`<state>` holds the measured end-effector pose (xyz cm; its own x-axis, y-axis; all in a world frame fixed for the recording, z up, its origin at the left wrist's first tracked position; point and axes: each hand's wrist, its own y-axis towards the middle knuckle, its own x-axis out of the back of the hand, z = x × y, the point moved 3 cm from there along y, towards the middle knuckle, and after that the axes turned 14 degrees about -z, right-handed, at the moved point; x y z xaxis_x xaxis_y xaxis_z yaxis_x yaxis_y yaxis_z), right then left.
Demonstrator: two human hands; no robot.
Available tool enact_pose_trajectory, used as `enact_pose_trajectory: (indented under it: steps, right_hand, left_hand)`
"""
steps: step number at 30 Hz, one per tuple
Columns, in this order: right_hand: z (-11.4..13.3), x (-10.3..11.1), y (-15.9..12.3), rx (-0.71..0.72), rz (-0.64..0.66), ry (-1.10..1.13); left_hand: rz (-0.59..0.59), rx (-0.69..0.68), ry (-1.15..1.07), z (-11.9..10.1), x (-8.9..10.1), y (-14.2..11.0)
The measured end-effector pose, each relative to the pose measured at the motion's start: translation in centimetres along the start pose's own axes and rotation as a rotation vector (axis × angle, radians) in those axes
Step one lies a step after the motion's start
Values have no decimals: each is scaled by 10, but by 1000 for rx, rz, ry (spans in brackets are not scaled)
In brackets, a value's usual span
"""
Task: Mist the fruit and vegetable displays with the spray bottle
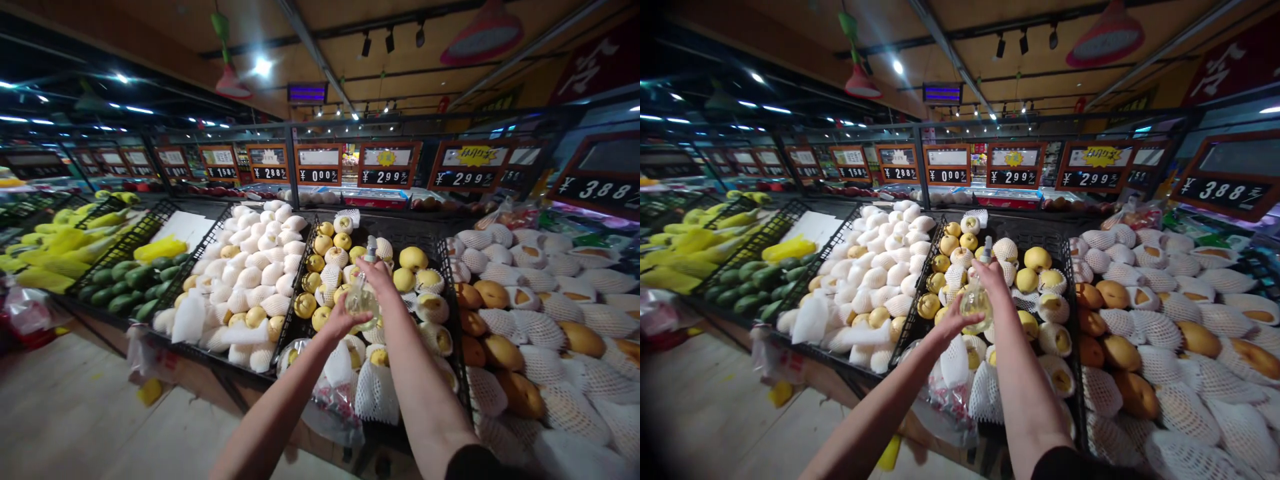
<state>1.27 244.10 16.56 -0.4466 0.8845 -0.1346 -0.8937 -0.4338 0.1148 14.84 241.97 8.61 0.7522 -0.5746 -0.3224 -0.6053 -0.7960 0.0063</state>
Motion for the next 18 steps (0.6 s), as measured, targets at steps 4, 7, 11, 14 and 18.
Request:
enact_pose_trajectory:
  steps: [4,7,11,14,18]
  right_hand:
    - [0,-65,-24,24,201,-10]
    - [-11,-91,-52,60,346,-49]
    - [-32,-86,-92,30,421,-45]
    - [-49,-61,-122,-28,453,15]
    - [-74,-19,-161,-44,532,-8]
  left_hand:
    - [-197,-33,-2,-15,42,-21]
    - [-339,-66,-2,-11,67,-47]
    - [-384,-108,8,6,85,-84]
    - [-381,-122,28,25,93,-117]
    - [-384,-51,-17,59,100,-168]
